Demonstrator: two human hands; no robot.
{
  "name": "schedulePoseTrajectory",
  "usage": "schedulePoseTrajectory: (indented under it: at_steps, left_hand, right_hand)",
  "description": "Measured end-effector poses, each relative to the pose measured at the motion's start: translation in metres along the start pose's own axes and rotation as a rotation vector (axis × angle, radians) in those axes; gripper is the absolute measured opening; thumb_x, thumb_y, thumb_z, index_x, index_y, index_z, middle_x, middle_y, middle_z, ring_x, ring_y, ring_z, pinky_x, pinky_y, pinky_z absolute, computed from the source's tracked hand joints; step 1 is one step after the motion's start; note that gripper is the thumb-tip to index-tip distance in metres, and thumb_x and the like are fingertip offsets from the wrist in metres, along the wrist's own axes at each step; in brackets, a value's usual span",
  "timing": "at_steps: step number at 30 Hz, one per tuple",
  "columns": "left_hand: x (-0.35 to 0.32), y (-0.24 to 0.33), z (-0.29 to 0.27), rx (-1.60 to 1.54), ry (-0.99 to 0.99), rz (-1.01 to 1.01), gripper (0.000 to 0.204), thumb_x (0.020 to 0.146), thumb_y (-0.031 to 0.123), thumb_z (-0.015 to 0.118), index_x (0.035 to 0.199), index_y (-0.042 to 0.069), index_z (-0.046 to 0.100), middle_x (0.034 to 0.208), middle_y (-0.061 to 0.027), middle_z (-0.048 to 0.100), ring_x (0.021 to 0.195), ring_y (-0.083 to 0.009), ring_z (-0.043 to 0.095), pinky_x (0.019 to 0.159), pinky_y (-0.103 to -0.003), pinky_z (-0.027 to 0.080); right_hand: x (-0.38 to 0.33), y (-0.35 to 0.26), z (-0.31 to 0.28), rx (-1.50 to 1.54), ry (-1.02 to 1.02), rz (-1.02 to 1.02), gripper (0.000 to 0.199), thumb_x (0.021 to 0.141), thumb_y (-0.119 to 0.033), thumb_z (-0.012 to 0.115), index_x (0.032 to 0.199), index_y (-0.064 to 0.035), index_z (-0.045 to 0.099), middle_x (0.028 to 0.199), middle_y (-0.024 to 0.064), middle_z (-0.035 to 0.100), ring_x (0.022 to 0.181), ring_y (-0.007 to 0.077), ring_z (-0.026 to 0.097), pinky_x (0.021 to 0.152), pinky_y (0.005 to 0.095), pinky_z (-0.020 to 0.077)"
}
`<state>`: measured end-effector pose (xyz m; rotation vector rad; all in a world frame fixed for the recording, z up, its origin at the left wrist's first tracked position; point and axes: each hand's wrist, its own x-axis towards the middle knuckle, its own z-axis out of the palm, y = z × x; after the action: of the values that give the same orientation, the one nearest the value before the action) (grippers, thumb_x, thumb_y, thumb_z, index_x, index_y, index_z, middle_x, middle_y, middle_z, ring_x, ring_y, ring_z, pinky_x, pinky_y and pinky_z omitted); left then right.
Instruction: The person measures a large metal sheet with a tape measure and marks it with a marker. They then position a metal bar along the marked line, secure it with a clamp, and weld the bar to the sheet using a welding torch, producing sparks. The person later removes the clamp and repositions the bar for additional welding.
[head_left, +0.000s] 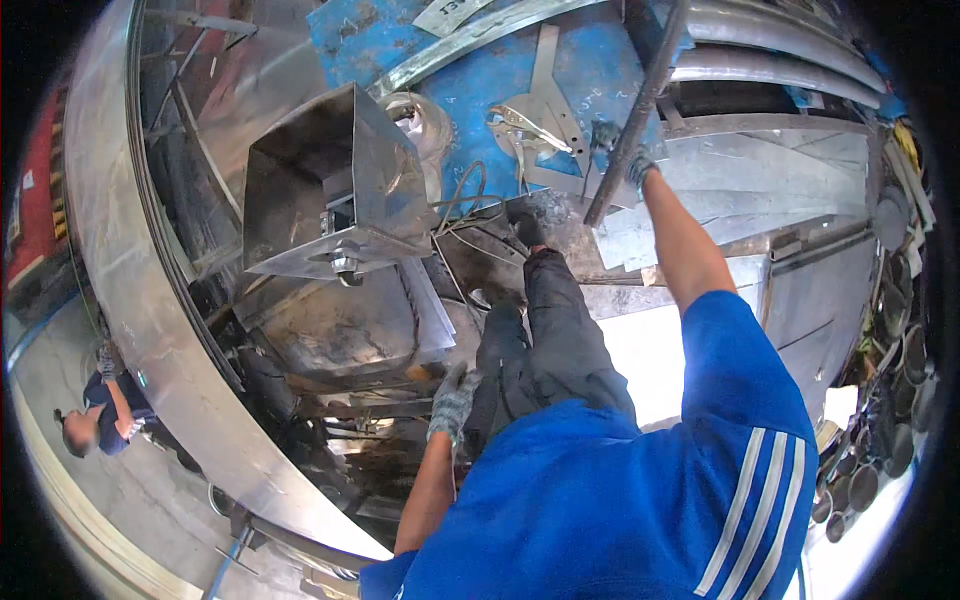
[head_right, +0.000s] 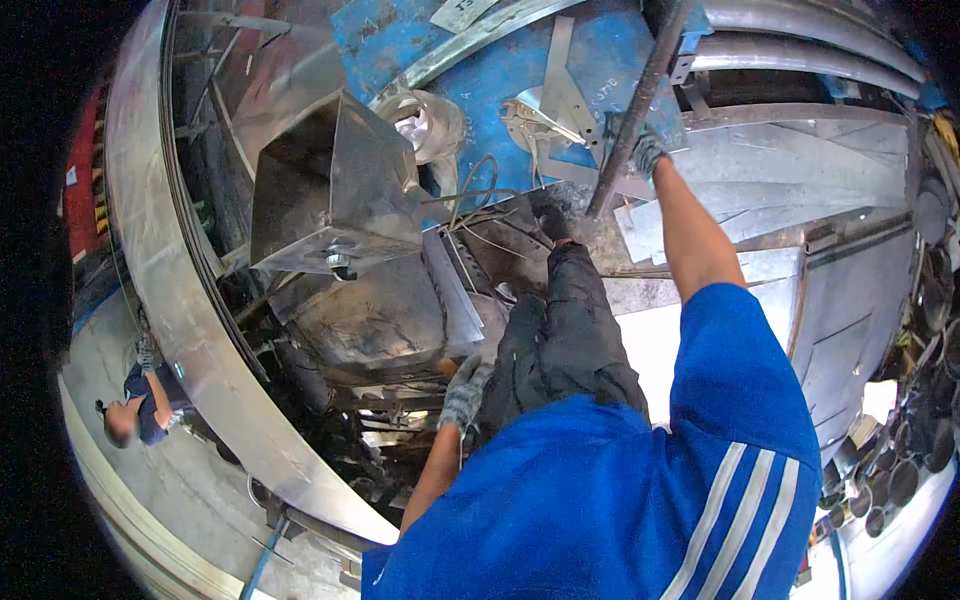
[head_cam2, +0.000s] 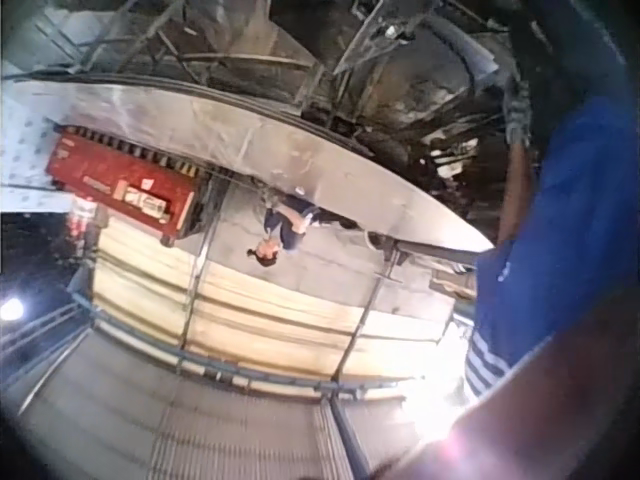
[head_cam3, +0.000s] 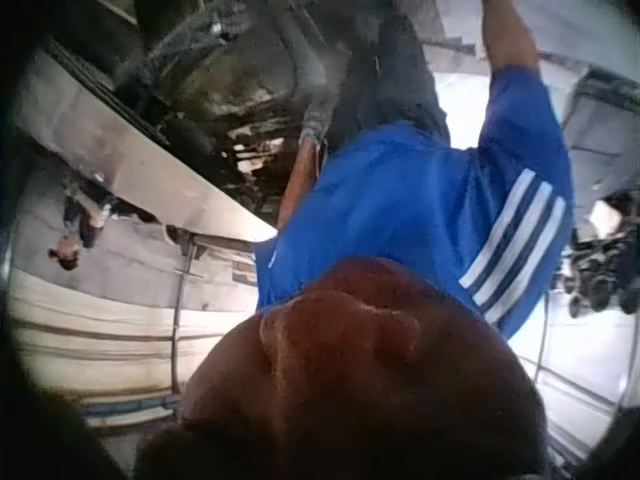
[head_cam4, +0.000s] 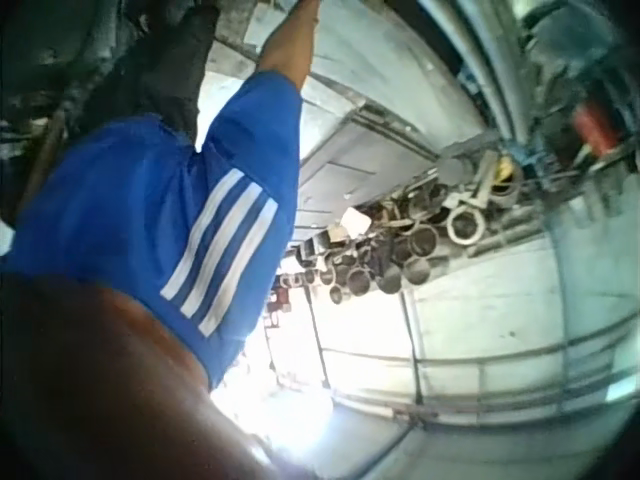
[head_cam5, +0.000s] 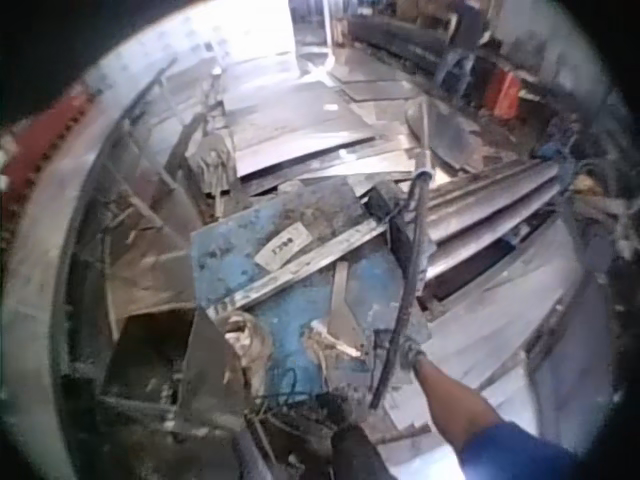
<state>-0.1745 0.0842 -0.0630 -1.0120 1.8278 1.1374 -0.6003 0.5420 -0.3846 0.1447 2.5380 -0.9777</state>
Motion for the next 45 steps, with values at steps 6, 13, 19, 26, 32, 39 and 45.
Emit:
schedulePoseTrajectory:
  at_steps: [6, 13, 19, 26, 32, 39, 45]
  left_hand:
    - [-0.040, -0.143, -0.013, 0.073, 0.005, 0.044, 0.048, 0.098, 0.030, 0.068, 0.139, 0.007, 0.056, 0.128, -0.0138, 0.066, 0.124, -0.0266, 0.059, 0.109, -0.034, 0.043]
    - [-0.025, -0.048, 0.014, -0.301, 0.055, -0.160, 0.040, 0.103, 0.021, 0.064, 0.138, 0.004, 0.060, 0.132, -0.0085, 0.066, 0.122, -0.0182, 0.058, 0.108, -0.031, 0.043]
    - [-0.015, -0.067, 0.021, -0.481, 0.037, -0.057, 0.038, 0.103, 0.017, 0.062, 0.138, 0.003, 0.060, 0.127, -0.0075, 0.067, 0.117, -0.0174, 0.060, 0.106, -0.031, 0.045]
    - [-0.032, -0.009, 0.011, -0.153, 0.021, -0.084, 0.040, 0.102, 0.019, 0.063, 0.137, 0.002, 0.060, 0.129, -0.0101, 0.067, 0.117, -0.0187, 0.062, 0.105, -0.032, 0.047]
    - [-0.002, 0.000, 0.026, 0.163, 0.013, 0.142, 0.036, 0.103, 0.019, 0.062, 0.133, 0.000, 0.062, 0.126, -0.0107, 0.069, 0.117, -0.0220, 0.063, 0.105, -0.033, 0.047]
    - [0.026, 0.023, 0.035, -0.143, -0.069, 0.147, 0.036, 0.102, 0.017, 0.062, 0.133, -0.001, 0.061, 0.122, -0.0101, 0.069, 0.115, -0.0203, 0.062, 0.105, -0.031, 0.047]
    - [0.068, 0.027, 0.058, -0.503, -0.299, 0.179, 0.039, 0.105, 0.014, 0.050, 0.142, 0.004, 0.055, 0.144, -0.0133, 0.056, 0.133, -0.0228, 0.052, 0.115, -0.034, 0.040]
  right_hand:
    - [0.026, -0.086, -0.060, -0.258, 0.138, 0.010, 0.042, 0.094, -0.036, 0.059, 0.128, -0.0115, 0.066, 0.124, 0.0139, 0.070, 0.116, 0.0301, 0.066, 0.105, 0.0419, 0.0460]
    - [-0.045, -0.058, -0.047, -0.398, 0.316, -0.210, 0.037, 0.093, -0.030, 0.057, 0.122, -0.0088, 0.068, 0.116, 0.0162, 0.072, 0.113, 0.0331, 0.067, 0.101, 0.0447, 0.0488]
    - [-0.131, -0.095, -0.010, -0.555, 0.003, -0.138, 0.054, 0.085, -0.044, 0.070, 0.127, -0.0103, 0.064, 0.114, 0.0179, 0.069, 0.104, 0.0370, 0.065, 0.091, 0.0458, 0.0517]
    - [-0.122, -0.105, -0.033, -0.369, -0.310, -0.102, 0.037, 0.090, -0.035, 0.060, 0.108, -0.0066, 0.075, 0.108, 0.0217, 0.073, 0.101, 0.0422, 0.069, 0.089, 0.0499, 0.0538]
    - [-0.172, -0.161, -0.075, -0.566, -0.390, -0.090, 0.052, 0.086, -0.044, 0.071, 0.125, -0.0094, 0.066, 0.119, 0.0211, 0.070, 0.109, 0.0394, 0.067, 0.092, 0.0485, 0.0528]
    - [-0.241, -0.164, -0.102, -0.425, -0.359, -0.106, 0.039, 0.081, -0.034, 0.075, 0.112, -0.0105, 0.069, 0.103, 0.0172, 0.072, 0.099, 0.0372, 0.069, 0.087, 0.0473, 0.0544]
    - [-0.292, -0.173, -0.116, -0.464, -0.378, -0.148, 0.035, 0.082, -0.036, 0.075, 0.106, -0.0111, 0.069, 0.099, 0.0160, 0.072, 0.095, 0.0365, 0.070, 0.083, 0.0479, 0.0543]
